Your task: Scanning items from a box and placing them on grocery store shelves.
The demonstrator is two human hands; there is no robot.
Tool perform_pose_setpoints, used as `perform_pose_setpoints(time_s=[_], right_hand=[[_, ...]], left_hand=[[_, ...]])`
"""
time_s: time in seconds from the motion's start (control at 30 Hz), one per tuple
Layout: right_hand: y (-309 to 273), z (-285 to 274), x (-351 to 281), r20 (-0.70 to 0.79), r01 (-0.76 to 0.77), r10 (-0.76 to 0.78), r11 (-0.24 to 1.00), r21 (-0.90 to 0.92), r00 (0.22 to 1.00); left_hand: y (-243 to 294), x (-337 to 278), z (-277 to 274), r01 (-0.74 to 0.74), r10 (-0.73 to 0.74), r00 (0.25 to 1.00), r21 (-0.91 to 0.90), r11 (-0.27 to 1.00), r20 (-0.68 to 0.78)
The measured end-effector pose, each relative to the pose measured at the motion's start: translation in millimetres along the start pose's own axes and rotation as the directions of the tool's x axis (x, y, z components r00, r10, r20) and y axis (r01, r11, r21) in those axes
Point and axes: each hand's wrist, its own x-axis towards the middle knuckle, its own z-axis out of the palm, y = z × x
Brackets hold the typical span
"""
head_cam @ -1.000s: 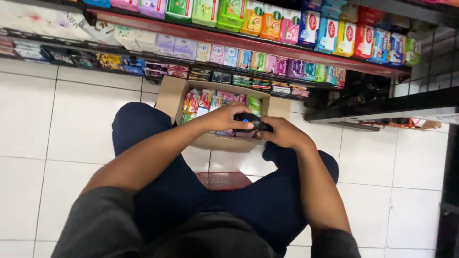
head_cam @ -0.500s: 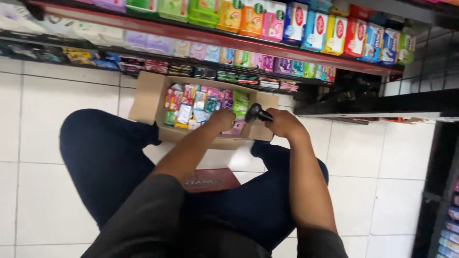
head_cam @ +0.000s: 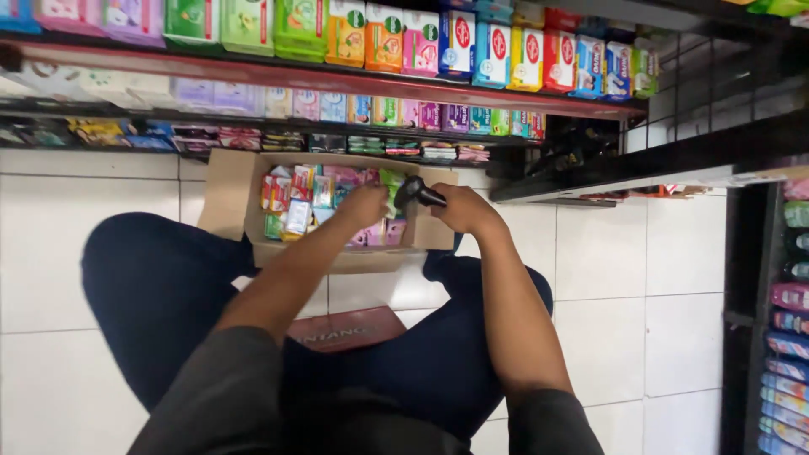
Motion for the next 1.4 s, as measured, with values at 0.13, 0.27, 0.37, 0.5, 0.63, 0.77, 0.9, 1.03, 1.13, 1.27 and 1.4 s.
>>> perform_pose_setpoints(time_s=[0.13,0.27,0.37,0.5,0.63,0.77,0.9,1.03,1.13,1.27,1.4], right_hand=[[-23.7,1.5,-9.5,-0.065,0.02,-0.016,0.997,0.069,0.998],[-40.3,9.1,-23.4,-0.362,0.344,-0.247,0.91,0.232,0.899],[-63.0,7.0,-47.0,-0.423,0.434,-0.244,0.784,0.444,0.873],[-93.8,6.9,-78.3,-0.463,0.464,-0.233,0.741,0.485,0.855],[-104.9,36.3,-81.5,-0.49,0.396,-0.135,0.782,0.482,0.861],[-106.3,60.0,-73.2,-0.588,0.484,-0.135,0.724,0.491,0.798],[-121.5,45.6,-79.0,-0.613,0.517,-0.255,0.803,0.296,0.748],[-121.3,49.5,-72.4,-0.61,0.508,-0.322,0.848,0.155,0.724],[-125.7,52.7,-71.2,-0.616,0.515,-0.334,0.846,0.139,0.714],[-129.7,52.3,-70.7,-0.636,0.511,-0.319,0.848,0.14,0.703],[-133.1,49.8,-74.4,-0.634,0.496,-0.286,0.85,0.177,0.718]], left_hand=[[-1.1,-10.6,-94.9,0.034,-0.033,0.999,0.032,0.999,-0.036],[39.8,-47.5,-207.6,-0.054,0.032,0.981,-0.112,0.992,-0.193],[71.5,-91.5,-259.2,0.034,-0.056,0.983,-0.125,0.992,-0.176],[81.6,-133.3,-267.3,0.139,-0.18,0.984,-0.613,0.777,-0.005],[51.2,-133.5,-236.4,-0.023,0.027,1.0,-0.899,0.438,-0.012],[67.3,-146.0,-255.2,-0.095,0.211,0.977,-0.939,0.33,-0.025],[69.7,-148.6,-262.8,0.038,0.195,0.977,-0.97,0.239,0.087],[50.2,-132.1,-242.3,0.069,0.128,0.987,-0.979,0.193,0.095],[40.8,-124.1,-232.5,0.081,-0.024,0.997,-0.973,0.215,0.077],[46.9,-123.4,-235.7,0.115,-0.11,0.99,-0.947,0.301,0.085],[49.3,-123.6,-231.5,0.176,-0.158,0.978,-0.945,0.277,0.137]])
